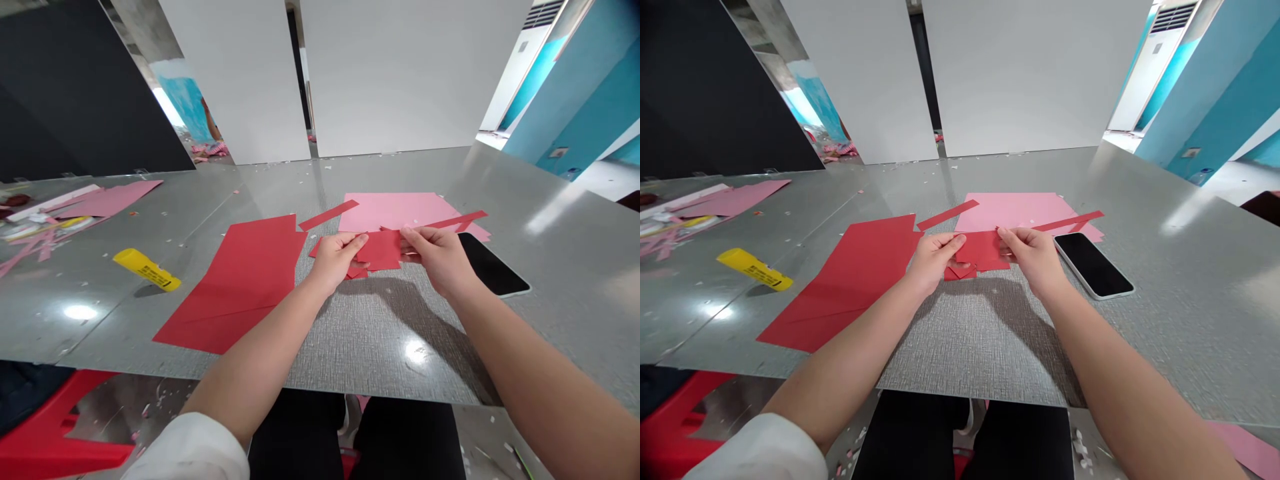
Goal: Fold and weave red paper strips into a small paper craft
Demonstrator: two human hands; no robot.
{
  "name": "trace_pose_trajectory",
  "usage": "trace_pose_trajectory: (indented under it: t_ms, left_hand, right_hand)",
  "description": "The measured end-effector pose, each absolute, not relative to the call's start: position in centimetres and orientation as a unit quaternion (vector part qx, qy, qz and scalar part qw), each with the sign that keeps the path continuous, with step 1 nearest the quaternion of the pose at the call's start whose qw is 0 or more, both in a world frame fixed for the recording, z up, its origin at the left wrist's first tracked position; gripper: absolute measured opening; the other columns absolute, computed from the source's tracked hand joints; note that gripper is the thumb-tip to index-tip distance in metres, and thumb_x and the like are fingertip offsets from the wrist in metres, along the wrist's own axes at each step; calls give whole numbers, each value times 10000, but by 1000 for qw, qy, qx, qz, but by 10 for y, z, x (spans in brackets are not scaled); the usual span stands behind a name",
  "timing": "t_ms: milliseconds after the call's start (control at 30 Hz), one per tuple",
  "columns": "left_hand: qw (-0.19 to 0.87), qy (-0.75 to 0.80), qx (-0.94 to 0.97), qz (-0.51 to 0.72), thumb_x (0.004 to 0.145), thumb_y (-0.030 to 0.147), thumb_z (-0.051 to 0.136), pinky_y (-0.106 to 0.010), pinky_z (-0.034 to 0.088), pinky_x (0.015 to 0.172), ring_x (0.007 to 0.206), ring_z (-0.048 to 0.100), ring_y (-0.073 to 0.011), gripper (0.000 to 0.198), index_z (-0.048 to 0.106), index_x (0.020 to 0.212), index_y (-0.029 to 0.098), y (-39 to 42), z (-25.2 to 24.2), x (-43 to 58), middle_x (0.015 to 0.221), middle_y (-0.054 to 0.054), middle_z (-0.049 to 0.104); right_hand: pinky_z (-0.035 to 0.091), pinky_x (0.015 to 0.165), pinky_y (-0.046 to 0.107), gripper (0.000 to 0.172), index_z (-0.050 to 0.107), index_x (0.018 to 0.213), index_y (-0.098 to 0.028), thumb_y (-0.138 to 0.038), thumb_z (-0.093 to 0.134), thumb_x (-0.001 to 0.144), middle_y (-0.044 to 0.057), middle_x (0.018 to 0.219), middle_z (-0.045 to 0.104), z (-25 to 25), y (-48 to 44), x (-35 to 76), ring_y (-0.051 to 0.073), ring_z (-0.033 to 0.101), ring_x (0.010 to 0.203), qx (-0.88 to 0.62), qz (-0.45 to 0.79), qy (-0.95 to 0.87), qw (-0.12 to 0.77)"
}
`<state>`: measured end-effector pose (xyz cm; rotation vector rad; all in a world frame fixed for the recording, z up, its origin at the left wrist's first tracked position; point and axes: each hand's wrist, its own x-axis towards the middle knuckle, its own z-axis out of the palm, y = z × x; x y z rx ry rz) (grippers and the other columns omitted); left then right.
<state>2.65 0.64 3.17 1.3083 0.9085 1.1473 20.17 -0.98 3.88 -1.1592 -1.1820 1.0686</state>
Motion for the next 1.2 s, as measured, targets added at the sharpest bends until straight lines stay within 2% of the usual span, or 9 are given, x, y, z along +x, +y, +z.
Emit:
trace_pose_trajectory:
  t_ms: [167, 400, 667, 767, 833, 933, 1100, 1200]
  left_hand:
    - [533, 392, 550, 509, 718, 432, 636, -288, 556, 589, 687, 572, -130, 305, 650, 796, 137, 10, 30, 24, 734, -34, 600]
    - [532, 386, 559, 505, 724, 442, 630, -292, 558, 579, 661, 563, -123, 311, 647, 787, 137, 12, 30, 22, 715, -30, 590]
    - [522, 389, 558, 515, 725, 457, 624, -260, 550, 572, 683, 565, -123, 325, 656, 802, 142, 15, 29, 18, 756, -41, 608]
    - [526, 389, 565, 503, 727, 448, 624, -259, 548, 569, 675, 573, -123, 324, 659, 808, 136, 14, 28, 19, 750, -42, 612]
    - [538, 391, 574, 478, 733, 437, 622, -264, 550, 567, 660, 584, -122, 320, 659, 811, 129, 13, 28, 21, 753, -40, 614]
    - [562, 403, 576, 436, 740, 425, 618, -267, 552, 576, 652, 611, -123, 309, 649, 815, 127, 10, 29, 23, 762, -35, 617]
    - [598, 399, 560, 411, 729, 308, 657, -263, 546, 627, 704, 661, -151, 196, 623, 764, 117, 9, 30, 24, 730, -31, 636]
    - [580, 409, 560, 428, 747, 277, 641, -283, 541, 654, 666, 666, -150, 172, 604, 721, 111, 11, 29, 24, 686, -27, 639]
  right_hand:
    - [562, 603, 294, 242, 678, 662, -163, -362, 769, 559, 31, 611, 661, 42, -12, 201, 137, 627, 576, -509, 486, -500, 505]
    - [558, 610, 285, 224, 669, 656, -149, -346, 752, 591, 27, 611, 662, 41, -11, 200, 115, 622, 550, -492, 508, -494, 506]
    - [553, 651, 299, 227, 657, 649, -161, -331, 776, 557, 12, 607, 649, 38, -9, 205, 116, 622, 577, -480, 524, -499, 495]
    - [548, 656, 296, 228, 665, 716, -180, -356, 748, 597, 26, 690, 668, 40, -10, 204, 137, 641, 661, -498, 527, -516, 456]
    - [539, 627, 278, 218, 662, 729, -195, -362, 737, 611, 35, 739, 669, 39, -10, 203, 174, 643, 793, -507, 509, -528, 452]
    - [499, 553, 226, 217, 604, 575, -195, -366, 734, 609, 38, 659, 635, 37, -8, 203, 214, 601, 946, -503, 466, -541, 487]
    - [482, 534, 230, 295, 541, 507, -184, -373, 758, 569, -2, 574, 590, 32, -4, 205, 138, 602, 647, -514, 449, -513, 521]
    - [491, 546, 228, 313, 528, 500, -182, -385, 756, 567, 2, 586, 589, 31, -3, 204, 135, 599, 650, -510, 451, -507, 529]
